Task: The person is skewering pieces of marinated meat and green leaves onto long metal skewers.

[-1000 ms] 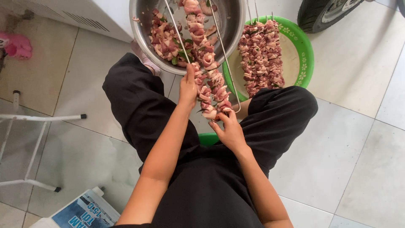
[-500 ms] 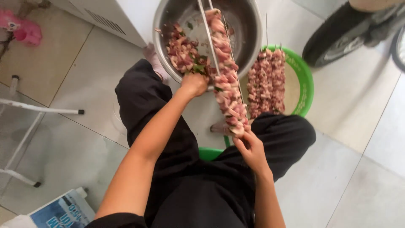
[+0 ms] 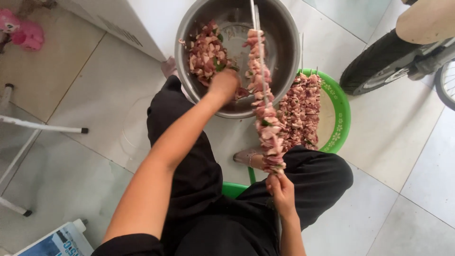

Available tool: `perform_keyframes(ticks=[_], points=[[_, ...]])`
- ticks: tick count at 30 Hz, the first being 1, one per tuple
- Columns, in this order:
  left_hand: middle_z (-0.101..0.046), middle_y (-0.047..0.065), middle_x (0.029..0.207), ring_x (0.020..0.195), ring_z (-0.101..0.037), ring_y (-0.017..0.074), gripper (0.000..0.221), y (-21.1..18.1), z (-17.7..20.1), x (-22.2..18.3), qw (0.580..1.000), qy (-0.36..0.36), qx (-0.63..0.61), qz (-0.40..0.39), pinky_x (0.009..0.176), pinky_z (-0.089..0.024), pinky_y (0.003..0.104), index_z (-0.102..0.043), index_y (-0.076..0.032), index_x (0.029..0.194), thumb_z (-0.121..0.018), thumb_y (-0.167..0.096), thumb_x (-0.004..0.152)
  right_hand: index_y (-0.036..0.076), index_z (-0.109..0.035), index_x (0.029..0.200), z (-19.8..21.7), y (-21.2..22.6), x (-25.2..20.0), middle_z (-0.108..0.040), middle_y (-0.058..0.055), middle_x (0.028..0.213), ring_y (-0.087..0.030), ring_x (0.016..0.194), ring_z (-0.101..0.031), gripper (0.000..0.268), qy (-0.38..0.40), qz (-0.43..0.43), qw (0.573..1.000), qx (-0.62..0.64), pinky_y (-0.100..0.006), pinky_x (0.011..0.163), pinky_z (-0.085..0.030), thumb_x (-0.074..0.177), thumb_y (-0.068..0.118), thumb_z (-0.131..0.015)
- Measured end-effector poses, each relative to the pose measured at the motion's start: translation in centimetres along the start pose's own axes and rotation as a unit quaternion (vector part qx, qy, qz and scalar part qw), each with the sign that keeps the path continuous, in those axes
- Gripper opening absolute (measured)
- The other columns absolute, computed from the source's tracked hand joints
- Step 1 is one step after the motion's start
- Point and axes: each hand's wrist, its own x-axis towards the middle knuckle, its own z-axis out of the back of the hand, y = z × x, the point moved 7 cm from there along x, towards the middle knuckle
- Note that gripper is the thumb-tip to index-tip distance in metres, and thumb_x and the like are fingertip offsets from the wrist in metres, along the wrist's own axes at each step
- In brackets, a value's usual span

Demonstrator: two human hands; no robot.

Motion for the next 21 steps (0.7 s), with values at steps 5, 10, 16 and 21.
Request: perform_keyframes(ticks=[5,10,16,21], points=[[-0.071,0.013,0.106,0.1,-0.069,0.0346,0.026,-4.9,0.9,-0.1,0.974,-0.177,0.048,-0.131,0.08,-0.057,0.047,-0.074,-0.008,0.101,-0.063,-0.016,0.08,-0.003,-0.069,0.111,-2.6,3.9,0.2,-0.063,-0.003,0.089,-0.011,0.079,-0.055,0.02,-0.012,0.048,0.997,-0.058,-0.025,0.07,-0.046,0.1,0.011,-0.059],[-0.073,0.014,0.101,0.094,-0.071,0.0355,0.021,-0.6,1.6,3.7,0.994,-0.09,-0.02,-0.057,0.085,-0.058,0.049,-0.075,-0.012,0.092,-0.065,-0.023,0.078,-0.002,-0.07,0.104,-4.4,7.3,0.1,-0.07,-0.009,0.104,-0.02,0.094,-0.067,0.015,-0.019,0.119,0.983,-0.14,-0.031,0.085,-0.054,0.094,0.009,-0.069],[-0.078,0.015,0.094,0.083,-0.075,0.024,0.015,9.5,8.0,6.8,0.835,-0.274,-0.468,0.094,0.071,-0.06,0.035,-0.066,0.001,0.099,-0.073,-0.009,0.091,0.002,-0.072,0.101,-6.9,9.8,0.2,-0.067,-0.015,0.104,-0.028,0.081,-0.069,0.021,-0.034,0.042,0.968,-0.245,-0.033,0.072,-0.054,0.084,0.013,-0.076],[-0.076,0.004,0.091,0.074,-0.07,0.0108,0.017,10.6,13.9,4.4,0.651,-0.263,-0.703,0.112,0.065,-0.058,0.026,-0.069,0.002,0.114,-0.059,-0.003,0.101,0.003,-0.072,0.101,-7.4,9.7,0.3,-0.065,-0.014,0.105,-0.027,0.076,-0.069,0.024,-0.049,0.072,0.96,-0.265,-0.033,0.068,-0.055,0.083,0.016,-0.077]])
